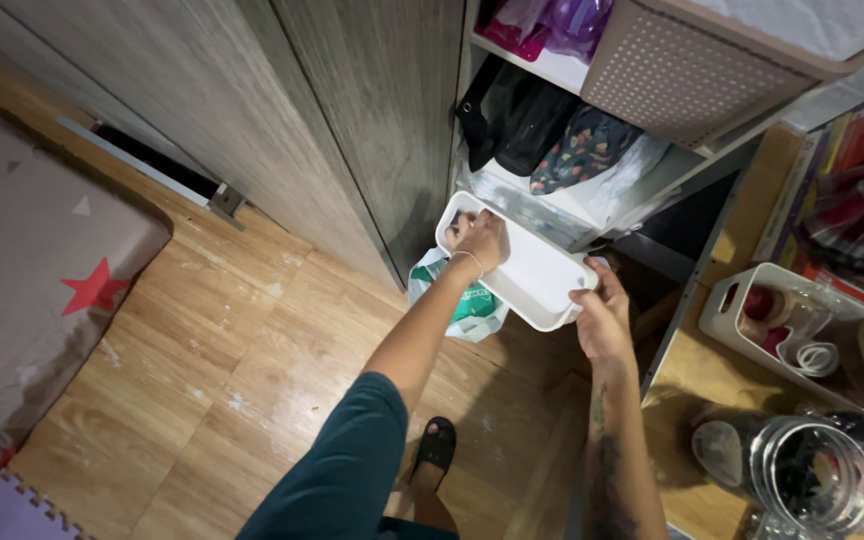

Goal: The person sorts small items from a white tray into a clear plastic container and a basket. They move the tray to a shelf, then return to handle a leopard-print pouch and a pink cloth, placing them into the basket. The person continues to organize various small objects into containers on the table.

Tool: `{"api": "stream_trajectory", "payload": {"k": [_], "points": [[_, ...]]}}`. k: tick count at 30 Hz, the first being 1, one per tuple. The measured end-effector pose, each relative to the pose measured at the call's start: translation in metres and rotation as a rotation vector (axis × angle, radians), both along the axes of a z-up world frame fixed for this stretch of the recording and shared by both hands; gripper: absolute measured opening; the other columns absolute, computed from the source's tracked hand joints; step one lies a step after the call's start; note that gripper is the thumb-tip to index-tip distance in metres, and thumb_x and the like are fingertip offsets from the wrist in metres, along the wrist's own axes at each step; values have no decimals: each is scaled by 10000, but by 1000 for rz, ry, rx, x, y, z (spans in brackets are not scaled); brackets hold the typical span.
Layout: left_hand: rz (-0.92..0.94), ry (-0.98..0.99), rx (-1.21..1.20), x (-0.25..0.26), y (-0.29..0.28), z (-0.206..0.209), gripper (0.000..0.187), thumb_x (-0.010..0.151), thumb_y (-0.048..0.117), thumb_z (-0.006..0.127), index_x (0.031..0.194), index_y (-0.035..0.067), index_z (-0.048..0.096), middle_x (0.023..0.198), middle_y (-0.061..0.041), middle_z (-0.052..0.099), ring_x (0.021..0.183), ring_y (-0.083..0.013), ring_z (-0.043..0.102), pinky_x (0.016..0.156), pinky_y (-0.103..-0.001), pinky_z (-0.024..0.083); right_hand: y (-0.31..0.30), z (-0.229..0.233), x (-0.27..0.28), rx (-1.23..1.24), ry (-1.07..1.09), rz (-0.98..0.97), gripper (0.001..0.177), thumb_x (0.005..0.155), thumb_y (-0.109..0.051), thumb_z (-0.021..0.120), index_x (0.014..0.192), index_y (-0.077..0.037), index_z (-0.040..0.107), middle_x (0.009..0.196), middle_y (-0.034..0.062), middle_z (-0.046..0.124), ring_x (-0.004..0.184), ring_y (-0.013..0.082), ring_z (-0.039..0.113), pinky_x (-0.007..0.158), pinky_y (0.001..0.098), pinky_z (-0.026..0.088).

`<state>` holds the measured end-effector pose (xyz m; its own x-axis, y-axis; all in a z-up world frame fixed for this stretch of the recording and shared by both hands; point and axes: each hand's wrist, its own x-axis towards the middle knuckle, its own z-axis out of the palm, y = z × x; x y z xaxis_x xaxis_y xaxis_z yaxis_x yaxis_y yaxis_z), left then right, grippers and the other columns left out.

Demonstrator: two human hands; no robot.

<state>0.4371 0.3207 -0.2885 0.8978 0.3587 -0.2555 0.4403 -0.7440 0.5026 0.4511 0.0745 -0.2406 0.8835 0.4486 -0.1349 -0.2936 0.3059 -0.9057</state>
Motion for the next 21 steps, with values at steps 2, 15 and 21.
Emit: {"api": "stream_trajectory", "payload": {"k": [2,15,21], "points": [[-147,-79,63,-5,2,5,547,863,172,554,1407,117,547,1527,-77,449,1407,-361,352,1060,-627,276,-5,-4,3,56,34,1,604,806,73,587,1402,71,491,1295,148,595,1188,239,610,998,354,512],[-658,-454,218,-23,-64,26,420,897,104,502,1290,40,638,1395,-155,596,1334,-293,519,1160,-526,324,13,-8,13,40,42,-29,596,811,73,616,1397,81,504,1263,141,616,1144,222,617,975,328,516],[-533,-407,291,-9,-9,-23,479,889,74,464,1332,-71,576,1394,-244,574,1356,-360,491,1178,-506,299,19,25,12,-242,-90,43,728,731,45,675,1432,92,484,1156,158,641,1045,238,634,904,325,523]]}}
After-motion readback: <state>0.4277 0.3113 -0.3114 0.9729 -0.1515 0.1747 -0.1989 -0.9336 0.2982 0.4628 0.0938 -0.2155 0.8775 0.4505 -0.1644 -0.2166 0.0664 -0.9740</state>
